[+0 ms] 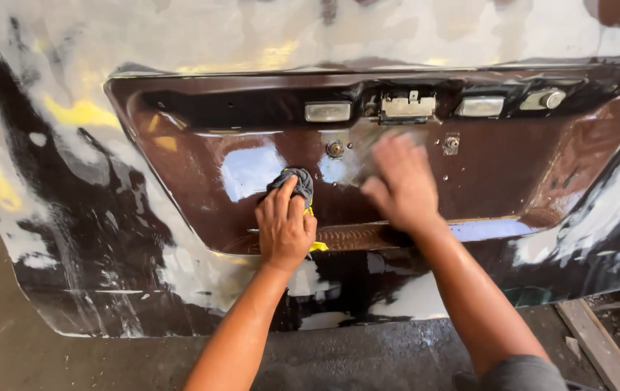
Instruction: The person wets a sanding block and a cloth in a bucket of water, then uses the sanding block to sand the surface of a brown car bumper. They repeatedly wipe the sanded area with the wet cloth to remove residue.
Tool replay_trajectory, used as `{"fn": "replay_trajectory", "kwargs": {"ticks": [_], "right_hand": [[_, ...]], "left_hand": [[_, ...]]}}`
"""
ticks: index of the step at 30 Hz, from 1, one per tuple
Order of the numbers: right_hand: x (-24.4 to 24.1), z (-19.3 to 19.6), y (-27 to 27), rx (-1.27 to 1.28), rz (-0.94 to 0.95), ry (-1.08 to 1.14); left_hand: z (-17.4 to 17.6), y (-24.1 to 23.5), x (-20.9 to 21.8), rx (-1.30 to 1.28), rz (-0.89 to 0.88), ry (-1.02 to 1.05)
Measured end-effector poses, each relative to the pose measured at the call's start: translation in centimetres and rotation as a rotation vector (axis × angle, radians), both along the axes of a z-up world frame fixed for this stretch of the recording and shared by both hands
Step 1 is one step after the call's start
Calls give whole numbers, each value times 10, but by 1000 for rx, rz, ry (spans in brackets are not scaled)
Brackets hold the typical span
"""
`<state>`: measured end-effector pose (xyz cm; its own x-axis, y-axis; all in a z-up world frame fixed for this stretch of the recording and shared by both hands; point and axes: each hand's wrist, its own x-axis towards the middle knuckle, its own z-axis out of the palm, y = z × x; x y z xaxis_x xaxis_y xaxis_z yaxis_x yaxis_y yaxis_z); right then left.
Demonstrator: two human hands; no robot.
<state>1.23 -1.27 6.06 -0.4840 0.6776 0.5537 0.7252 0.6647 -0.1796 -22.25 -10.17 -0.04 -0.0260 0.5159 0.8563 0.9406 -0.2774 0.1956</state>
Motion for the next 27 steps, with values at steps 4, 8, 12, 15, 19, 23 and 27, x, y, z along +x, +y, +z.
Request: {"fn": "replay_trajectory", "kwargs": {"ticks": [4, 8, 12, 15, 19, 23, 27], "right_hand": [[-23, -33, 22, 261, -313, 185], [-35, -26, -3, 119, -56, 108], [-45, -29, 15, 235, -226, 245], [-40, -13, 3, 112, -57, 106], [-22, -21, 12, 114, -240, 127], [-45, -11, -17, 163, -77, 214], [2, -31, -28, 146, 7, -108]], "left_hand": [[5, 4, 4, 15, 10, 14], [1, -7, 1, -20, 34, 18], [-1, 1, 3, 6, 53, 21], [2, 0, 3, -13, 41, 22], [0, 0, 5, -11, 40, 26], [5, -1, 5, -11, 64, 42], [0, -1, 5, -24, 59, 33]]}}
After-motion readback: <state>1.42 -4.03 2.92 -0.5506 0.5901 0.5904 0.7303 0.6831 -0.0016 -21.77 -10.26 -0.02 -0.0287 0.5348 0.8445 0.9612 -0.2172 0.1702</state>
